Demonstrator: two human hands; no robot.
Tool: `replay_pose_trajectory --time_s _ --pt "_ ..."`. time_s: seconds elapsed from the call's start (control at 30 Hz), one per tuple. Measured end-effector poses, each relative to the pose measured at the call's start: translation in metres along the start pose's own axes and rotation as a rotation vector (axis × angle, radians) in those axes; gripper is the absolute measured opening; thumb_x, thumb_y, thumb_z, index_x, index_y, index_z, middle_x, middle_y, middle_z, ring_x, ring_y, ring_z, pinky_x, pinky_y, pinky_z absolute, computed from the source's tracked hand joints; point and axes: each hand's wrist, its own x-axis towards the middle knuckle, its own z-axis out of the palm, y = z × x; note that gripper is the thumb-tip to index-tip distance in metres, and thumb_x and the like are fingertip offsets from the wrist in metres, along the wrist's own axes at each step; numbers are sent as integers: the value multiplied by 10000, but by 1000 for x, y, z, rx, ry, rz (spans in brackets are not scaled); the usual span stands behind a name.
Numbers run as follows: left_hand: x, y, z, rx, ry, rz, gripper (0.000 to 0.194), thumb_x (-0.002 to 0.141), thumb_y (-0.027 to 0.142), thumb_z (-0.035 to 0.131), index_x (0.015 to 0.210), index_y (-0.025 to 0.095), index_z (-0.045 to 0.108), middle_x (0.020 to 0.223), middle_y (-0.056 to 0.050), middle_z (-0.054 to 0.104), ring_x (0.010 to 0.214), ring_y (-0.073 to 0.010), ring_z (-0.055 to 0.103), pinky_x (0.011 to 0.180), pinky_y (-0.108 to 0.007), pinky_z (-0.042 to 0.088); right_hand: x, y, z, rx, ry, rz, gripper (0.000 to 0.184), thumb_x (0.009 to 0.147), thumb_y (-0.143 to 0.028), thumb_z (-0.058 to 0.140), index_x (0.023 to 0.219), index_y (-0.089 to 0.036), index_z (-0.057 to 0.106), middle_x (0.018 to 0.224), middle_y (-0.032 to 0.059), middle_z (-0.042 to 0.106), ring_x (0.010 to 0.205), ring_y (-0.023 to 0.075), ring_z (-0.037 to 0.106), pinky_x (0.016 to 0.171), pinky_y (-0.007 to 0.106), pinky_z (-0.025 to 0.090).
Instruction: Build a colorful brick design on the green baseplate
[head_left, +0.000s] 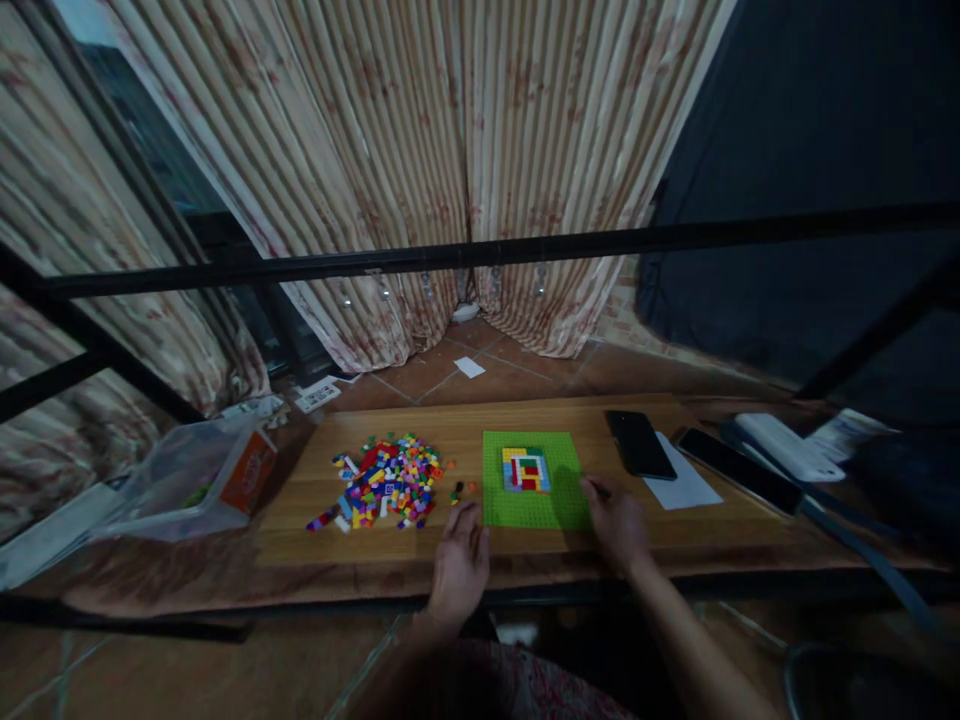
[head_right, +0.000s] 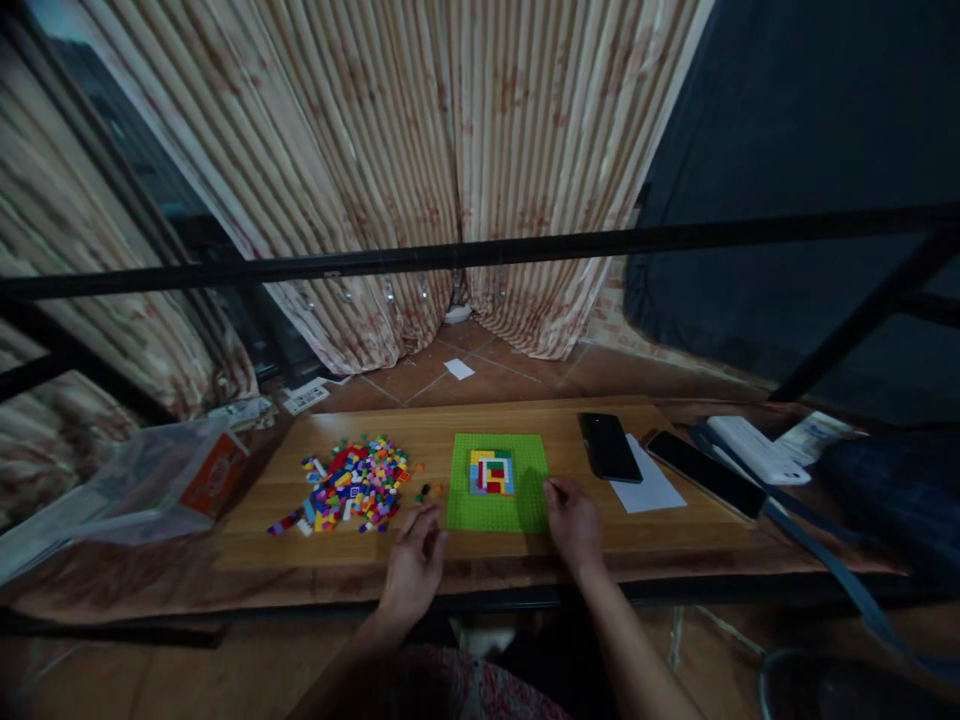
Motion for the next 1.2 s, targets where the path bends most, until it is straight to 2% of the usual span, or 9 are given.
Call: replay_pose_trajectory --time_s 0.07,0.17,0.27,0.4,0.53,0.67,1.0,1.2 --pt "-5 -8 -18 26 60 -63 282 859 190 464 1115 187 581 1128 -106 594 1050 -196 593 905 -347 498 -3 13 -4 -126 51 -78 423 818 -511 430 870 -158 658 894 150 694 798 256 645 726 356 484" --pt "-7 -20 -37 74 114 -136 290 841 183 473 1110 186 581 1012 -88 630 933 -191 624 842 -342 514 -5 25 -5 -244 34 -175 410 853 -464 382 877 -161 658 916 139 681 815 242 631 737 341 471" --pt "-5 -26 -43 108 116 -185 297 826 176 484 1106 181 581 953 -73 646 865 -180 633 801 -331 521 -6 28 -2 -373 18 -200 383 874 -411 370 908 -165 661 951 123 662 810 223 615 700 315 448" --pt "-2 -30 -44 111 172 -212 270 826 168 479 1070 177 594 997 -81 649 878 -174 637 785 -311 521 -8 26 1 -508 28 -185 355 879 -375 385 932 -166 666 956 112 646 755 204 588 627 291 398" --pt "-5 -36 -58 132 250 -266 189 835 192 483 974 171 610 930 -75 646 819 -169 637 756 -308 522 -10 28 1 -538 48 -197 331 872 -364 401 913 -172 667 924 99 641 731 195 568 601 282 368" --pt "-8 -40 -72 165 296 -284 200 813 180 505 985 161 606 907 -71 645 804 -172 636 743 -312 527 -11 30 1 -562 61 -209 318 863 -351 409 902 -170 668 920 100 639 711 193 557 589 287 355" --pt "-13 -44 -72 148 288 -289 231 802 158 516 1013 175 610 973 -74 657 853 -173 647 767 -310 532 -13 25 -1 -562 64 -209 348 871 -350 382 903 -160 673 918 128 644 728 220 573 605 314 375" --pt "-16 -53 -80 153 332 -305 244 799 177 515 1022 171 614 911 -64 657 784 -169 646 735 -315 536 -14 26 0 -552 82 -187 332 859 -362 395 910 -180 669 934 115 650 723 221 573 588 311 365"
